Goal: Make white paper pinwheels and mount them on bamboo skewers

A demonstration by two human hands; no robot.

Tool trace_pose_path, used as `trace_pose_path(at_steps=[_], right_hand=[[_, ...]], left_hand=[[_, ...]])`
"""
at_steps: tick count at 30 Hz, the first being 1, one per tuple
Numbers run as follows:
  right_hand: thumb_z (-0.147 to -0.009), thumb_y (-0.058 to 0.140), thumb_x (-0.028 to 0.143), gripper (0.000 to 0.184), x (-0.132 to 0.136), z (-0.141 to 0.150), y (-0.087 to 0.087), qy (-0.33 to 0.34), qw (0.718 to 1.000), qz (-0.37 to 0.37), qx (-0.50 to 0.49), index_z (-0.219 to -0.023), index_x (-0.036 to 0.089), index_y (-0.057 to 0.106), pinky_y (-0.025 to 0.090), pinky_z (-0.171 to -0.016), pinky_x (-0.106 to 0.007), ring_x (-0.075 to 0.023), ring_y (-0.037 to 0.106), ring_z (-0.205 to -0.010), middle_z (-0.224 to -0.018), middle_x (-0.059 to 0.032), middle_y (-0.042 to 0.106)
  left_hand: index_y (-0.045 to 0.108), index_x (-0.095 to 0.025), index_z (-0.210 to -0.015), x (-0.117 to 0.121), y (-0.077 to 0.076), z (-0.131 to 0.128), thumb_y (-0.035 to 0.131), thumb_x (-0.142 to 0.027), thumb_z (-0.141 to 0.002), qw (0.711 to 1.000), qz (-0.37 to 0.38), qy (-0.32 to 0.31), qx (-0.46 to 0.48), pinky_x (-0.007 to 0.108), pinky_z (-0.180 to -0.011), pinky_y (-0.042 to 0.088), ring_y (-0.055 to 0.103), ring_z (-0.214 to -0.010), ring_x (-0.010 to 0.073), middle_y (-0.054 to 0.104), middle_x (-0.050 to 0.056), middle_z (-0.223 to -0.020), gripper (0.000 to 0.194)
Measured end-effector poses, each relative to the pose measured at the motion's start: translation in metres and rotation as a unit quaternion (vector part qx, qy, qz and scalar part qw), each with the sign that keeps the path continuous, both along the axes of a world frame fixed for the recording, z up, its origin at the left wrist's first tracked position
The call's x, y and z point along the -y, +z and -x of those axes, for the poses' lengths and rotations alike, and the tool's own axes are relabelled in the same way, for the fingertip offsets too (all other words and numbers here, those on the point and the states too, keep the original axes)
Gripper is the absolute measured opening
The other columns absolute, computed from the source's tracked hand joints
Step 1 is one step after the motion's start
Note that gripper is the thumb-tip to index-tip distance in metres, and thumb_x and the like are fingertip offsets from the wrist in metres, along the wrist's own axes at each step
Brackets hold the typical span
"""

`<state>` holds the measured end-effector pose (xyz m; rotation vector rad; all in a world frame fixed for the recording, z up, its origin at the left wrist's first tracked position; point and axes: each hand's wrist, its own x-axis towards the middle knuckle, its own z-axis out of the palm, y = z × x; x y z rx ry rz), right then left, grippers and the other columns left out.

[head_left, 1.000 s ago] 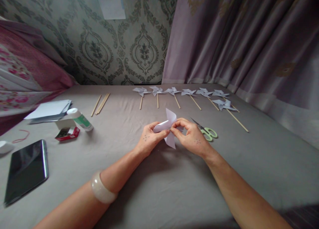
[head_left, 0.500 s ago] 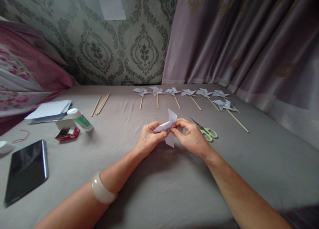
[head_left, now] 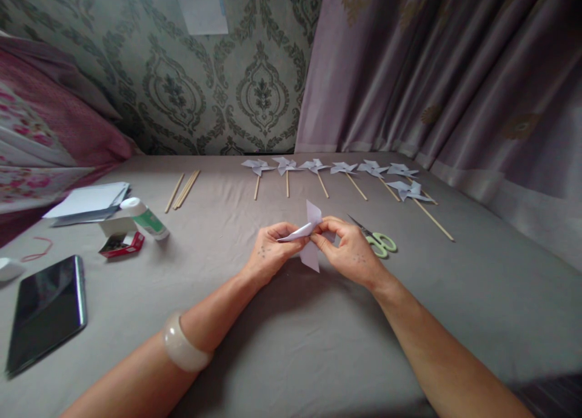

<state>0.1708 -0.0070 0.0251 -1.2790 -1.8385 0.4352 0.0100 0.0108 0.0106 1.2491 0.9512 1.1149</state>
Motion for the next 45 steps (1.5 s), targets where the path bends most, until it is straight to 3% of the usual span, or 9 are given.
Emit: trace_pose_path(at_steps=[17, 23, 30, 35, 45], right_hand=[[-0.081, 0.060, 0.023, 0.008, 0.002, 0.005, 0.002, -0.034, 0.999, -0.019, 0.026, -0.075, 0.020, 0.063, 0.043, -0.083, -0.038, -0.0212, 0.063, -0.081, -0.080, -0.0049, 0.070], [-0.079, 0.062, 0.028, 0.007, 0.002, 0.003, 0.001, -0.047, 0.999, -0.002, -0.008, -0.080, 0.021, 0.062, 0.045, -0.083, -0.038, -0.0215, 0.064, -0.084, -0.083, -0.0041, 0.070], [-0.073, 0.066, 0.034, 0.056, 0.003, 0.001, 0.008, -0.018, 0.977, 0.101, -0.188, -0.122, 0.018, 0.046, 0.051, -0.069, -0.033, -0.0201, 0.067, -0.075, -0.088, -0.0064, 0.072], [-0.073, 0.063, 0.037, 0.031, 0.000, -0.003, 0.009, 0.037, 0.955, 0.165, -0.243, -0.095, 0.016, 0.066, 0.052, -0.075, -0.033, -0.0211, 0.067, -0.083, -0.090, -0.0078, 0.073], [-0.072, 0.063, 0.030, 0.017, 0.005, 0.004, 0.012, -0.028, 0.980, 0.115, -0.162, -0.080, 0.017, 0.071, 0.052, -0.066, -0.028, -0.0193, 0.067, -0.074, -0.079, -0.0040, 0.074]], left_hand=[[0.068, -0.013, -0.067, -0.001, -0.003, 0.002, 0.075, -0.029, -0.061, 1.000, -0.004, -0.006, -0.003, 0.021, -0.055, 0.036, 0.049, -0.055, 0.0084, 0.060, -0.001, -0.059, 0.018], [0.070, -0.012, -0.071, -0.001, -0.001, 0.001, 0.077, -0.029, -0.059, 1.000, 0.020, 0.003, 0.015, 0.021, -0.054, 0.035, 0.048, -0.054, 0.0087, 0.059, -0.001, -0.058, 0.022], [0.071, -0.012, -0.076, -0.005, -0.005, 0.002, 0.079, -0.028, -0.059, 0.996, 0.040, 0.000, 0.076, 0.024, -0.063, 0.041, 0.055, -0.061, 0.0115, 0.066, 0.002, -0.067, 0.024], [0.072, -0.013, -0.078, -0.005, -0.008, 0.002, 0.079, -0.031, -0.060, 0.995, 0.050, -0.014, 0.082, 0.025, -0.065, 0.041, 0.056, -0.064, 0.0123, 0.068, 0.002, -0.071, 0.027], [0.070, -0.012, -0.076, -0.005, -0.009, 0.002, 0.080, -0.031, -0.059, 0.996, 0.053, -0.003, 0.075, 0.024, -0.063, 0.041, 0.055, -0.062, 0.0115, 0.066, 0.002, -0.069, 0.027]])
